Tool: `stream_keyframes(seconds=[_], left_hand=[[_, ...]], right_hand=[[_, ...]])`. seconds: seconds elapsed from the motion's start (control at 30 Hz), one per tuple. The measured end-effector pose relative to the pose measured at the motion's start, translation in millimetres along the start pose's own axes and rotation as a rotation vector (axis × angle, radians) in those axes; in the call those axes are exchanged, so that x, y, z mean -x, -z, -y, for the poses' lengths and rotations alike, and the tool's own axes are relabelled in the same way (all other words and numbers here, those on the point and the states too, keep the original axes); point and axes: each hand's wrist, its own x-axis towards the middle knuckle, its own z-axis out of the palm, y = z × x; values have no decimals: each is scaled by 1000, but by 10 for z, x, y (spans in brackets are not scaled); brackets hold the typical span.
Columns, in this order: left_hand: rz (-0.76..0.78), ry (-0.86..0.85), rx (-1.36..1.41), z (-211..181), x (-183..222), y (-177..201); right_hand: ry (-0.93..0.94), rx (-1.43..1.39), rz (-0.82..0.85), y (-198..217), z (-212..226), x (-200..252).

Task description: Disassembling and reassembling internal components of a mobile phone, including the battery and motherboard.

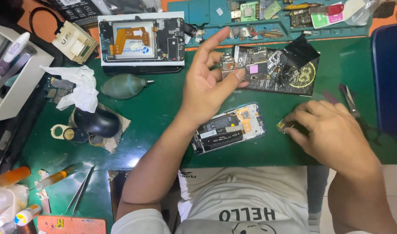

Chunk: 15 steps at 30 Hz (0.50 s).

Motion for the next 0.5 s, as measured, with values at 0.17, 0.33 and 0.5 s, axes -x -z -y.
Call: stream_keyframes(seconds=[0.17,0.33,0.5], left_hand=[[12,-13,10,-43,15,-11],[16,-40,30,-52,11,9],[22,-33,58,-71,2,33]], right_hand=[[-5,-253,83,15,-18,-8],[-21,-331,99,55,-1,-48],[140,-265,167,65,-69,-10]])
